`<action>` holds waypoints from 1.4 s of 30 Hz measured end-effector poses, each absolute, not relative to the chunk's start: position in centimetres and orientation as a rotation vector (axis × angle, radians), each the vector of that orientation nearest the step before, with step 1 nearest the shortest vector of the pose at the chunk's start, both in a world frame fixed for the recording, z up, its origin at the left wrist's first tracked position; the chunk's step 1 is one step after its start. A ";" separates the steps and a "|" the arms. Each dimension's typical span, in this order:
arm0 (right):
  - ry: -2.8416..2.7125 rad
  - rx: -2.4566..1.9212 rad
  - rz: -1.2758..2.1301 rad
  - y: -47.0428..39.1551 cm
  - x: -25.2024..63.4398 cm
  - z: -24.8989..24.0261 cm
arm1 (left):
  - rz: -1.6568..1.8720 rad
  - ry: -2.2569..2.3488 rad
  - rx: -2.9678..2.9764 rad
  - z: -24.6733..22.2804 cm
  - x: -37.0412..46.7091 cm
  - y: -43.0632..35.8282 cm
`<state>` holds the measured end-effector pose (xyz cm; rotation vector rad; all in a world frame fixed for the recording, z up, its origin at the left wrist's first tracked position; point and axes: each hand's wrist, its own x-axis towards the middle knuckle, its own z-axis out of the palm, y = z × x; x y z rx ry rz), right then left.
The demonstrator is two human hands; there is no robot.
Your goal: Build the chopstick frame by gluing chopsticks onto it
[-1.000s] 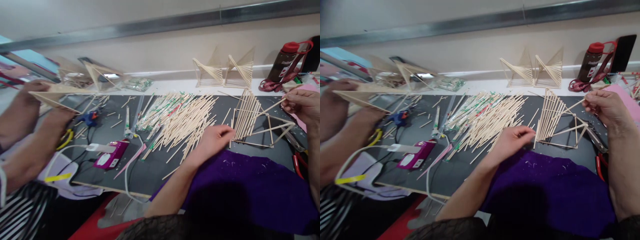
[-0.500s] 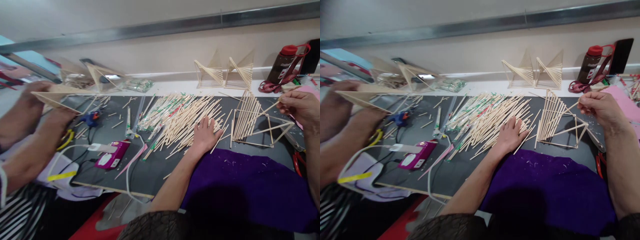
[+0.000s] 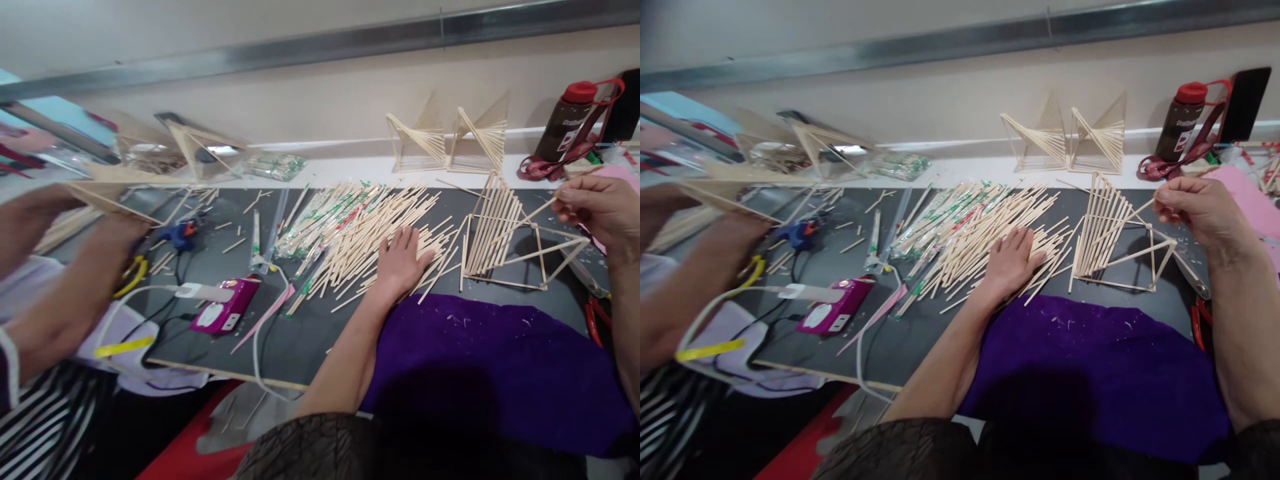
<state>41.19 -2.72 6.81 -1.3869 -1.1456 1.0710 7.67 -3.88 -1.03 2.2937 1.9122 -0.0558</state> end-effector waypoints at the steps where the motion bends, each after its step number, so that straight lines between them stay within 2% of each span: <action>1: -1.148 -1.382 1.070 -2.7 41.2 6.8 | -0.050 1.960 2.281 -0.9 7.2 -3.5; 6: -1.185 -1.351 1.070 -2.9 41.0 6.8 | -0.037 2.096 2.246 -0.9 5.7 -2.4; 11: -1.175 -1.347 1.081 -3.0 40.9 7.0 | -0.036 1.963 2.333 -2.0 6.5 -2.9; 16: -1.172 -1.326 1.092 -3.0 41.0 7.1 | 0.325 1.677 2.468 -3.1 4.7 -2.2; 19: -1.164 -1.329 1.090 -3.0 41.0 7.2 | 0.527 1.702 2.505 -3.6 3.4 -1.9; 24: -1.173 -1.311 1.095 -2.9 40.8 7.2 | 0.354 1.653 2.562 -4.2 4.8 -3.3; 31: -1.156 -1.322 1.100 -3.0 40.8 7.1 | 0.462 1.336 2.577 -3.8 6.5 -4.2; 38: -1.134 -1.356 1.097 -2.9 40.9 7.2 | 0.440 1.488 2.439 -1.9 6.5 -4.5; 42: -1.142 -1.361 1.096 -2.8 40.9 6.9 | 0.464 1.862 2.245 -0.9 5.9 -4.1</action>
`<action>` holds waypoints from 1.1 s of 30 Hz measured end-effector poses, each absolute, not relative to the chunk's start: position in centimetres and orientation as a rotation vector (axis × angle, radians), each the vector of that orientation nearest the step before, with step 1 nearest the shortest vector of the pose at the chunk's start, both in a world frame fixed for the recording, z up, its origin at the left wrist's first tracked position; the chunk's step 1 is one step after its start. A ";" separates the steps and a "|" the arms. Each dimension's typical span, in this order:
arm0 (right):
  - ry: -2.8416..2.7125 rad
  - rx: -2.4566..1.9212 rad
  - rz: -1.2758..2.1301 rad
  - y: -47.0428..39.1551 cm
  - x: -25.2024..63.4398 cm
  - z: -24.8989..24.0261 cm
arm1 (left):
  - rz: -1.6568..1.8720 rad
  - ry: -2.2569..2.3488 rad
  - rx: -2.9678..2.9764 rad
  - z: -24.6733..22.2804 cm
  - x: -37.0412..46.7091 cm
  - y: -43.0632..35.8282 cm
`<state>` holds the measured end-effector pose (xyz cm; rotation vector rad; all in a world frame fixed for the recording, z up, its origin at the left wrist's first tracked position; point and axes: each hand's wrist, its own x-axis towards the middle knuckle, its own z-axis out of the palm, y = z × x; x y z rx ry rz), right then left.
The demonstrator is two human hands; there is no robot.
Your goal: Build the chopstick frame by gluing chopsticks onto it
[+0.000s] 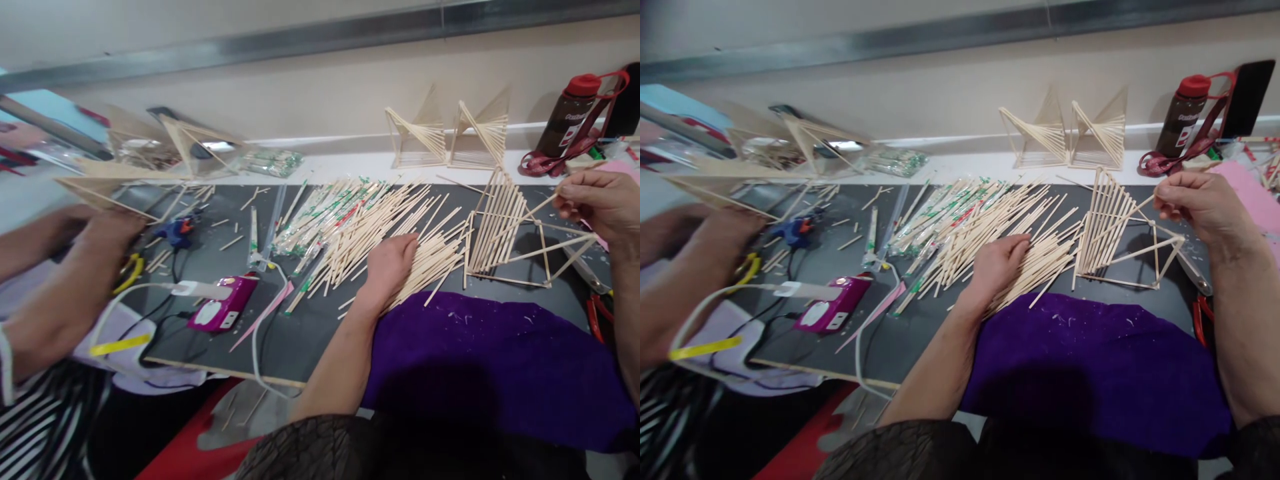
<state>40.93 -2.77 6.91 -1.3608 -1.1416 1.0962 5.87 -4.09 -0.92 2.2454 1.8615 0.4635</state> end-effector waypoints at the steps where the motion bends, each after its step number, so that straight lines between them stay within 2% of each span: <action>1: -1.152 -1.359 1.096 -2.8 40.9 6.8 | 0.465 1.957 2.208 -0.8 5.7 -3.7; 15: -1.180 -1.346 1.119 -2.5 41.0 6.5 | -0.130 2.140 2.385 -0.2 7.2 0.8; 33: -1.202 -1.297 1.121 -3.2 41.1 7.2 | -0.098 2.014 2.394 -0.2 9.4 2.4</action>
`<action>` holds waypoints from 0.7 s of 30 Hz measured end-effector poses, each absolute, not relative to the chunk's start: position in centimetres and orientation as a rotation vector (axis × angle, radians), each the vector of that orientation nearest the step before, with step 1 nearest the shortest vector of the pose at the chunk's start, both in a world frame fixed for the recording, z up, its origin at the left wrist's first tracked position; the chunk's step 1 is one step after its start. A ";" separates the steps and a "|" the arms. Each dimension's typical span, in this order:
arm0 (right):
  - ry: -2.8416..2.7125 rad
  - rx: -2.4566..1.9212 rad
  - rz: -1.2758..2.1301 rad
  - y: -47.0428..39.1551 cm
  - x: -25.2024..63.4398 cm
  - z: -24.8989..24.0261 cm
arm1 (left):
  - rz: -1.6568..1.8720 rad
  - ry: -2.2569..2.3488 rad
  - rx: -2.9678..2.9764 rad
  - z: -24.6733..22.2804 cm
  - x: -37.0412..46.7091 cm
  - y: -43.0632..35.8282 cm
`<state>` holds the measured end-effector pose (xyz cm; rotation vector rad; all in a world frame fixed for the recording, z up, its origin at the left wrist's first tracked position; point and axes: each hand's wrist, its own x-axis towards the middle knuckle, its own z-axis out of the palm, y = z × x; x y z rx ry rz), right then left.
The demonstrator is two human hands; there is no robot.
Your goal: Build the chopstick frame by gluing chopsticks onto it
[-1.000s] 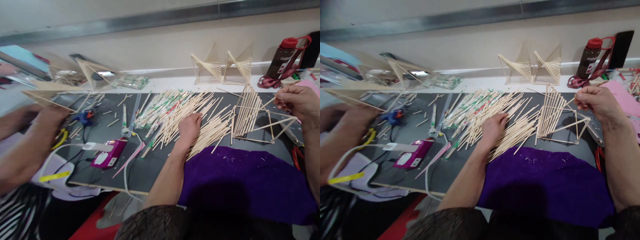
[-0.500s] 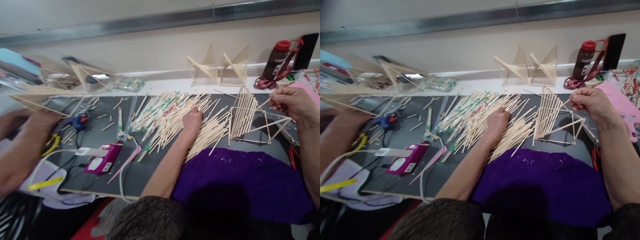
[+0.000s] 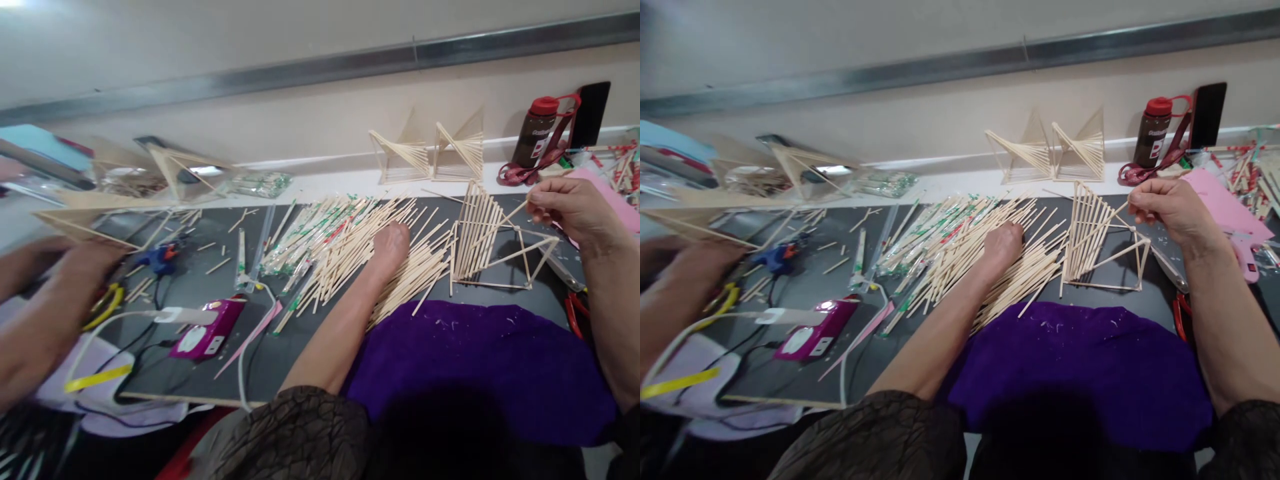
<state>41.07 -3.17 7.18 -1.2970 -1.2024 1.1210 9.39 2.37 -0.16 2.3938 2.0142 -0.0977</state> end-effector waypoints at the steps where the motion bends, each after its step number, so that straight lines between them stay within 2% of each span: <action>1: -1.207 -1.293 1.121 -3.2 41.1 7.2 | -0.081 2.022 2.382 -0.3 9.5 2.3; 7: -1.210 -1.243 1.122 -3.6 41.2 7.9 | 0.137 2.067 2.272 -0.7 9.2 2.3; 12: -1.212 -1.186 1.114 -4.3 41.2 8.8 | 0.406 2.034 2.074 1.8 7.6 1.0; 14: -1.223 -1.180 1.104 -4.7 40.9 9.3 | 0.536 1.881 1.943 3.1 7.2 -0.7; 16: -1.260 -1.169 1.088 -5.3 40.2 10.0 | 0.873 1.378 1.458 3.8 7.4 -2.9; 18: -1.324 -1.151 1.073 -6.1 39.2 10.6 | 0.896 1.091 1.159 3.8 8.0 -5.0; 21: -1.435 -1.140 1.048 -7.4 37.4 11.5 | 0.853 0.956 0.934 2.8 9.1 -7.1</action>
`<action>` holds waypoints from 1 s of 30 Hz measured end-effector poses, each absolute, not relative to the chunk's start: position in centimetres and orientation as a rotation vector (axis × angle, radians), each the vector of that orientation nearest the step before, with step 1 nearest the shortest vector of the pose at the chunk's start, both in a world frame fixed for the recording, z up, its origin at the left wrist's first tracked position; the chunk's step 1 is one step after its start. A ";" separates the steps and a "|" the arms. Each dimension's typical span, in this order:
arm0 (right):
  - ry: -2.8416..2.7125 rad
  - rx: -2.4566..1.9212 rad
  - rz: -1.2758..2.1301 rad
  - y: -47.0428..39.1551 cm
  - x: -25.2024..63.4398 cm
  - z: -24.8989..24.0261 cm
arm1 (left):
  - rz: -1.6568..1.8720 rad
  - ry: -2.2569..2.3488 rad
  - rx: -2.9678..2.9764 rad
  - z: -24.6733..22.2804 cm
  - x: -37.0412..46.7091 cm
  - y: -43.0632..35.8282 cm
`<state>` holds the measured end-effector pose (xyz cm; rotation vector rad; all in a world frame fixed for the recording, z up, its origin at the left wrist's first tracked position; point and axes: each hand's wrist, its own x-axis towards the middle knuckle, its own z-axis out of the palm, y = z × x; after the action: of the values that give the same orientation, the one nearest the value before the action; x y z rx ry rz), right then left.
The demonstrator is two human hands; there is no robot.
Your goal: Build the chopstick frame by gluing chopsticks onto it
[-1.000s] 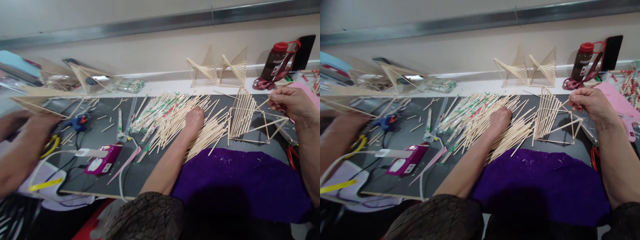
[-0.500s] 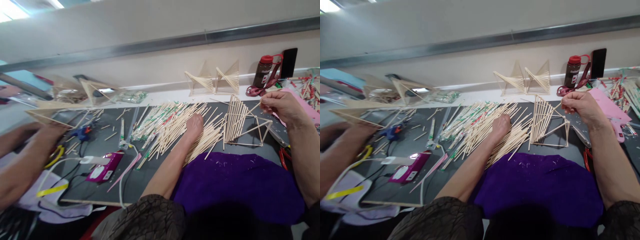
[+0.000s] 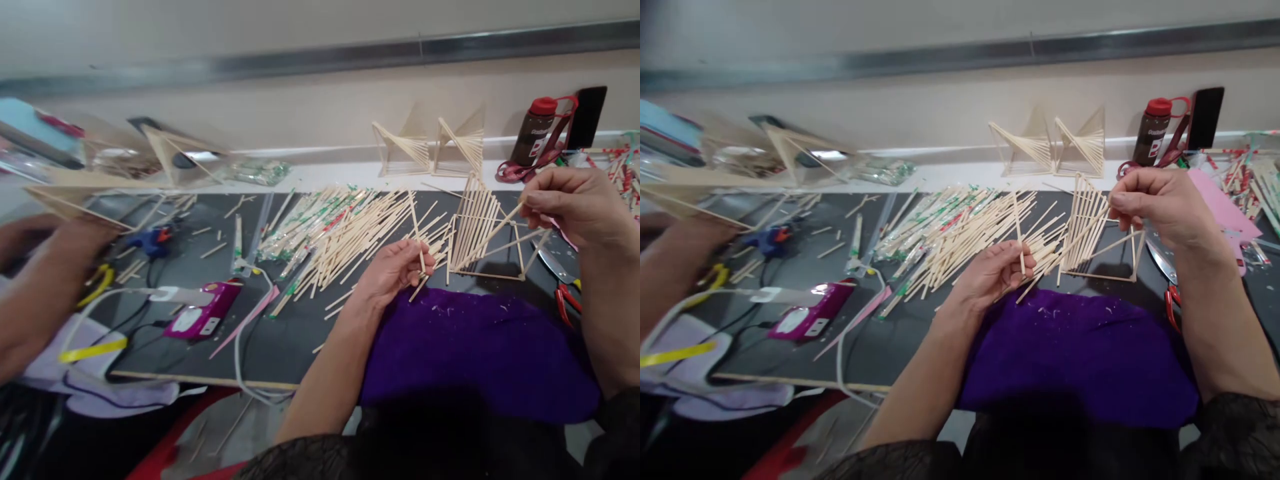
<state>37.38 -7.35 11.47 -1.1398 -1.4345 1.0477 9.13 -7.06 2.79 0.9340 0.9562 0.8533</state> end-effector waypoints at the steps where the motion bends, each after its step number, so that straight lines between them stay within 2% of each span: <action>1: -1.470 -1.148 1.037 -7.7 36.7 11.7 | 0.856 0.946 0.901 2.4 9.4 -7.4; 7: -1.677 -1.273 0.923 -8.8 34.6 11.9 | 0.836 0.921 0.918 1.3 10.0 -8.0; 15: -1.740 -1.339 0.593 -9.7 34.5 12.6 | 0.826 0.907 0.990 1.3 10.5 -8.7; 30: -1.853 -1.312 0.815 -10.4 32.5 12.3 | 0.735 0.892 1.078 2.4 10.8 -9.8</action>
<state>32.49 -10.38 12.34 -1.3121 -1.8532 0.8147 10.80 -9.78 2.36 1.0781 0.8917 0.7353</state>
